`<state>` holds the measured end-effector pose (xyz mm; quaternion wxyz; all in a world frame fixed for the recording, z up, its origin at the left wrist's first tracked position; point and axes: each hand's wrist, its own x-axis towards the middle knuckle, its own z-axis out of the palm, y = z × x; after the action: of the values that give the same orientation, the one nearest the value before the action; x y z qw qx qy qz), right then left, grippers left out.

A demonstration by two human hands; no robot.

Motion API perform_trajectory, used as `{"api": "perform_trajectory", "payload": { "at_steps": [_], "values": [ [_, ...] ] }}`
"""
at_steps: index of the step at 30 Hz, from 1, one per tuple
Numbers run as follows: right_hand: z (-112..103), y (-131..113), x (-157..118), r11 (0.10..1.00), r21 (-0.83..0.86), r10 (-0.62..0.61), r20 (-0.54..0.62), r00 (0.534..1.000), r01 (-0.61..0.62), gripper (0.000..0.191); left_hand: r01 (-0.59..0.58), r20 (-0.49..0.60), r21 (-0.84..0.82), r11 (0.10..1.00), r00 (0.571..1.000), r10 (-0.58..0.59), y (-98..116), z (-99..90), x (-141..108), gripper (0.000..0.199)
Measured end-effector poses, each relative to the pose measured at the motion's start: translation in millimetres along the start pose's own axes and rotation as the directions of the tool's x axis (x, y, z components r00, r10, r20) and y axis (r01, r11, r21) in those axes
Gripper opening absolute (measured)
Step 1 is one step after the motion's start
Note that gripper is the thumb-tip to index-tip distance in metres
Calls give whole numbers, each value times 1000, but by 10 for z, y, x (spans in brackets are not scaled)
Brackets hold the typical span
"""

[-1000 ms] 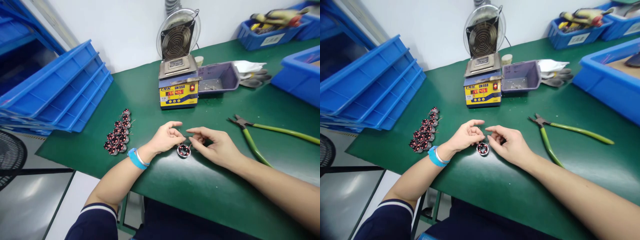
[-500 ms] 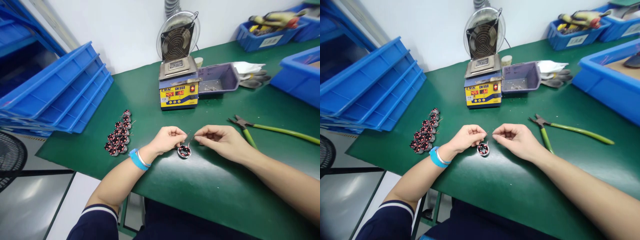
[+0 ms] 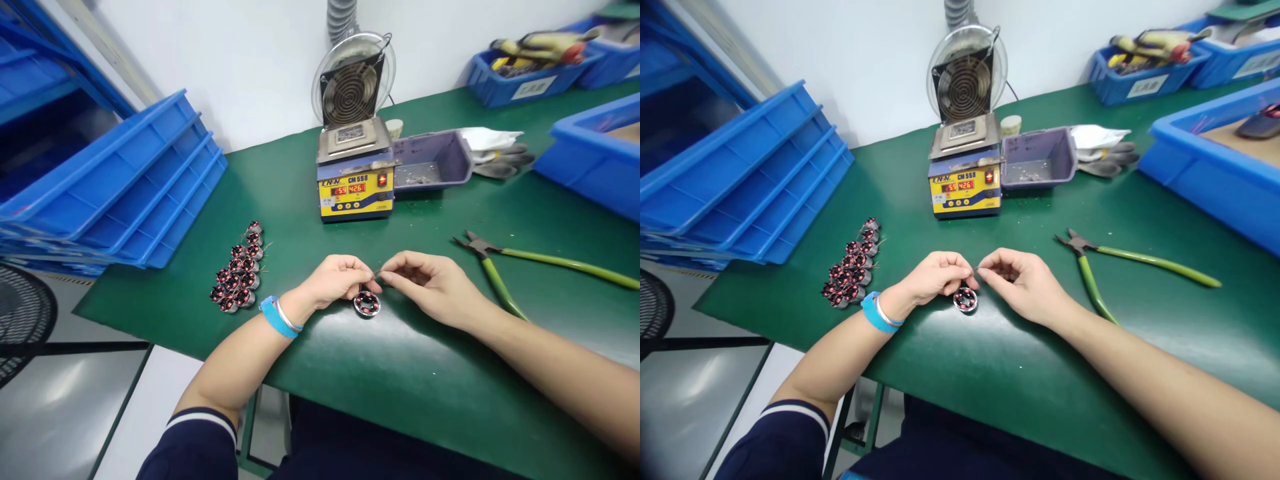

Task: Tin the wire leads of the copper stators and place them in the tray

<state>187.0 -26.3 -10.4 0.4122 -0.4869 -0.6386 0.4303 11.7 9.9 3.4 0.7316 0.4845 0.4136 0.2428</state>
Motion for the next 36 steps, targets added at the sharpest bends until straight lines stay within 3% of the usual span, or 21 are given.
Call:
{"api": "perform_trajectory", "payload": {
  "at_steps": [14,25,34,36],
  "values": [
    [7,-39,-42,986,-124,-109,0,994,108,24,-18,58,25,1000,998,17,8,-28,-20,10],
    [0,-56,-46,920,-253,-316,-30,948,298,14,-46,76,72,996,996,41,11,-27,-33,19],
    [4,-65,-46,950,-218,-221,38,975,224,18,-59,54,166,984,997,51,11,-23,-50,22],
    [11,-47,-52,959,-212,-191,1,982,187,18,-71,45,169,983,997,65,4,-15,-47,21]
  ]
}}
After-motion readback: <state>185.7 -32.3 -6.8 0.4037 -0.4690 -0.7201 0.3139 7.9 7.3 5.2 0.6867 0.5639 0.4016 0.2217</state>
